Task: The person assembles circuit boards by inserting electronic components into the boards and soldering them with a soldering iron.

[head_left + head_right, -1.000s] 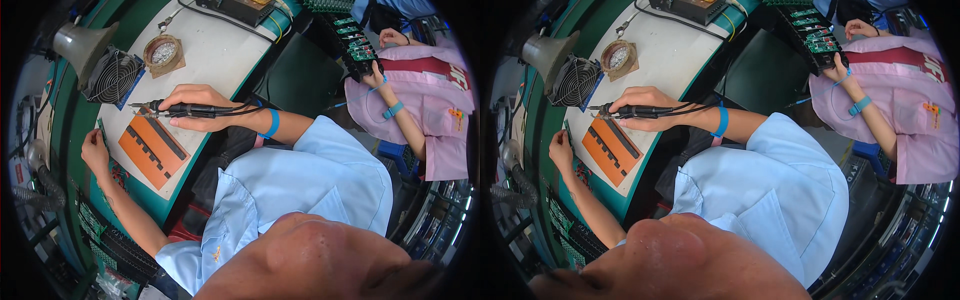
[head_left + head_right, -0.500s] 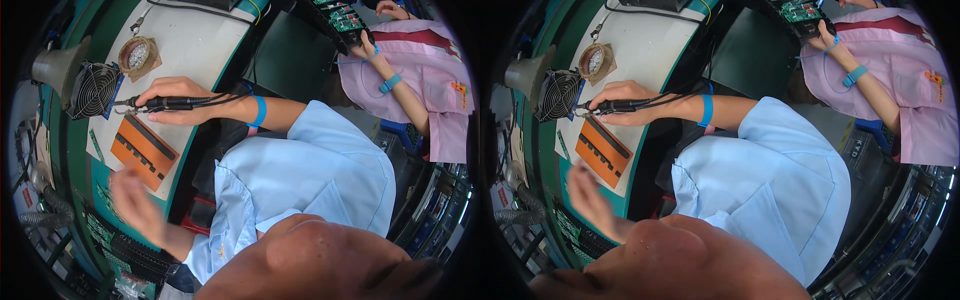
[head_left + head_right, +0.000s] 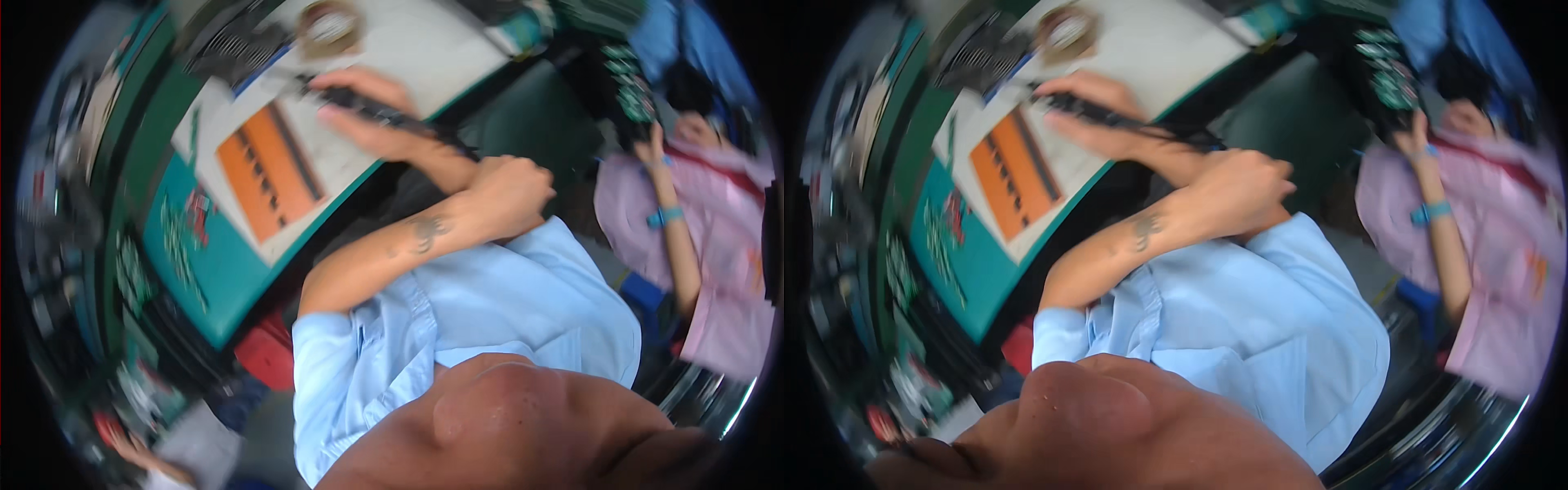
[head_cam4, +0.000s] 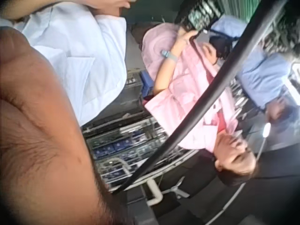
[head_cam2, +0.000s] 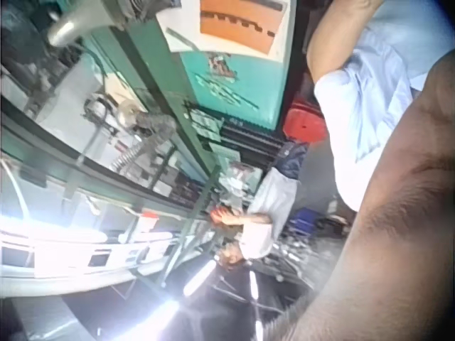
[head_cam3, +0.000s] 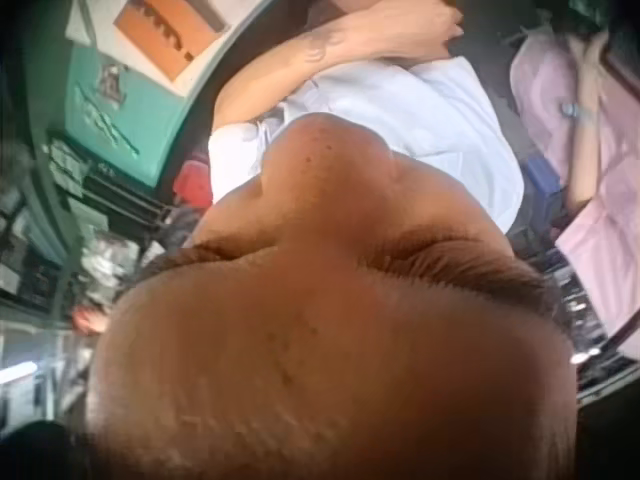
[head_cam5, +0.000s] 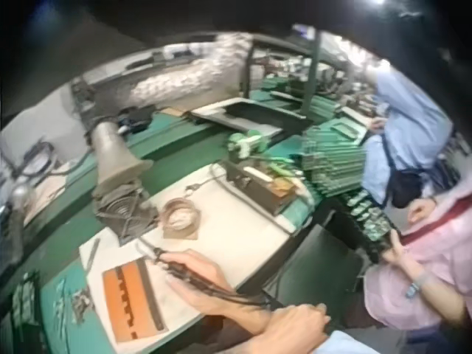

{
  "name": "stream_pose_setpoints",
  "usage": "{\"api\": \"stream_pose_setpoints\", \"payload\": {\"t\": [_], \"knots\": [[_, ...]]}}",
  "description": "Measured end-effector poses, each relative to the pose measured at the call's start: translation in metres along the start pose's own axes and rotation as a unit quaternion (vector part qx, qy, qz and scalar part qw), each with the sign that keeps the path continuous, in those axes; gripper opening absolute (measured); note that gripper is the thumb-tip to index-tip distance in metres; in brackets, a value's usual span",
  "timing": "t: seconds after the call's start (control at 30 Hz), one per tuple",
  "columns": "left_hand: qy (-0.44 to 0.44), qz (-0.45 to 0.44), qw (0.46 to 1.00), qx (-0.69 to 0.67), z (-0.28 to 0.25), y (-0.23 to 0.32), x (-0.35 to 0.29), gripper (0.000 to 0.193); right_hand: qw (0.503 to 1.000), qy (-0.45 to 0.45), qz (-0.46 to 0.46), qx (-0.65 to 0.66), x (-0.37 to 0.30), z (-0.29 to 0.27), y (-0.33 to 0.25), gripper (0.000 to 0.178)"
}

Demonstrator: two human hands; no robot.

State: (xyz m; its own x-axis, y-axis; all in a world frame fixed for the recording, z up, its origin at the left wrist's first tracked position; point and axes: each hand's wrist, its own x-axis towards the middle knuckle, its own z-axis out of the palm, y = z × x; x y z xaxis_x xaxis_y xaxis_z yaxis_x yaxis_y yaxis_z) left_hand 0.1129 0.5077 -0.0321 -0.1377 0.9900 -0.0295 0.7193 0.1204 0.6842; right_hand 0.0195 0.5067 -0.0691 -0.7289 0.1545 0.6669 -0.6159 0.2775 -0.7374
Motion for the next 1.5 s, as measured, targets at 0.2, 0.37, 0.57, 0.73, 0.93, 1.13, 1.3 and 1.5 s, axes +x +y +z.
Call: {"api": "stream_pose_setpoints", "payload": {"t": [0.2,0.37,0.57,0.73,0.93,1.13,1.3,1.5], "knots": [[0.022,-0.016,1.000,-0.012,-0.009,0.000,-0.021,0.024,0.994,-0.037,0.099,0.006,-0.002,0.007,-0.003,0.034],[0.154,-0.025,0.981,-0.111,-0.032,-0.013,-0.113,0.017,0.990,-0.039,0.137,0.023,-0.002,0.005,-0.003,0.033],[0.369,-0.255,0.874,-0.185,-0.058,-0.037,-0.248,0.021,0.990,-0.043,0.136,-0.009,-0.005,0.005,-0.004,0.031],[0.537,-0.366,0.746,0.147,-0.069,-0.081,-0.306,0.017,0.989,-0.114,0.086,-0.035,0.004,0.016,-0.022,0.033],[0.467,-0.435,0.688,0.347,-0.070,-0.131,-0.310,0.013,0.956,-0.286,0.036,0.059,0.007,0.053,-0.036,0.032],[0.494,-0.403,0.697,0.328,-0.068,-0.117,-0.306,0.006,0.961,-0.230,0.061,0.143,0.003,0.076,-0.039,0.031],[0.543,-0.227,0.770,0.248,-0.055,-0.094,-0.277,0.010,0.965,-0.219,0.027,0.143,0.000,0.082,-0.038,0.032],[0.561,-0.200,0.799,0.084,-0.050,-0.077,-0.263,0.012,0.966,-0.213,0.039,0.143,-0.004,0.083,-0.036,0.036]]}}
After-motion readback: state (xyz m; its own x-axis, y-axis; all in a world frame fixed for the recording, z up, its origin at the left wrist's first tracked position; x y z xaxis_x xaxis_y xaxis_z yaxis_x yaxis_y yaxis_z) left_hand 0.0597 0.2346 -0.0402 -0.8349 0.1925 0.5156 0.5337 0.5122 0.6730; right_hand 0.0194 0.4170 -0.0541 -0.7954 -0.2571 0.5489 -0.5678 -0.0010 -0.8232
